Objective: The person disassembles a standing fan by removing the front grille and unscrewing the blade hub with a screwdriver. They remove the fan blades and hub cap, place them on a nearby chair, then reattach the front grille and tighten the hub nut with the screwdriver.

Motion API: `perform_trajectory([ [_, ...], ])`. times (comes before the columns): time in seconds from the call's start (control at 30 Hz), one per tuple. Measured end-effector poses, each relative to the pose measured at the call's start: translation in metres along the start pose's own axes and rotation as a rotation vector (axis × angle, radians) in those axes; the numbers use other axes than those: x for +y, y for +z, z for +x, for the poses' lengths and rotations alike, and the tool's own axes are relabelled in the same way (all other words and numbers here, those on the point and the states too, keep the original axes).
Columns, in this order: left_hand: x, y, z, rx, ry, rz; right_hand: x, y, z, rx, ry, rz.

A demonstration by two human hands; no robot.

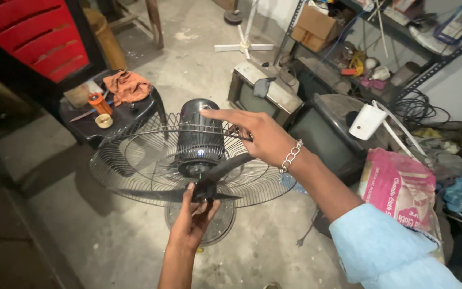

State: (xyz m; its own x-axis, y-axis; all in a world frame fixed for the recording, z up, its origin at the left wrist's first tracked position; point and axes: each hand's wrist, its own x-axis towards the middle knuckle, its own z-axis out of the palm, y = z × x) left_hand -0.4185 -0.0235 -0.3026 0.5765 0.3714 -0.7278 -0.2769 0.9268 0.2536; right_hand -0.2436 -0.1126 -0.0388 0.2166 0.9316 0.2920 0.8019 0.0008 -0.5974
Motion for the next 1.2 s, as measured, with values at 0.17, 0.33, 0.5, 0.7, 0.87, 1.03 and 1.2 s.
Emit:
perform_trajectory([
  [0.17, -0.004, 0.008, -0.018, 0.106, 0.296, 0.36, 0.0, 0.005, -0.005, 0.02, -0.054, -0.046],
  [0.33, -0.033, 0.024, -0.104, 0.356, 1.526, 1.342, -0.007, 0.004, -0.004, -0.007, -0.03, 0.063],
  [0.5, -0.039, 0.024, -0.14, 0.417, 1.329, 1.198, -0.008, -0.003, -0.006, -0.041, -0.097, 0.015],
  [0.7, -0.033, 0.034, -0.114, 0.373, 1.323, 1.162, -0.003, -0.002, -0.008, -0.027, -0.076, 0.023],
  [0.87, -0.027, 0.048, -0.093, 0.371, 1.292, 1.16, -0.004, -0.002, -0.008, -0.025, -0.061, 0.026],
  [1.03, -0.025, 0.05, -0.08, 0.404, 1.298, 1.148, -0.002, -0.005, -0.01, -0.012, -0.1, -0.005],
  [1.2, -0.025, 0.051, -0.082, 0.417, 1.253, 1.13, -0.004, -0.006, -0.012, -0.059, -0.09, 0.004],
])
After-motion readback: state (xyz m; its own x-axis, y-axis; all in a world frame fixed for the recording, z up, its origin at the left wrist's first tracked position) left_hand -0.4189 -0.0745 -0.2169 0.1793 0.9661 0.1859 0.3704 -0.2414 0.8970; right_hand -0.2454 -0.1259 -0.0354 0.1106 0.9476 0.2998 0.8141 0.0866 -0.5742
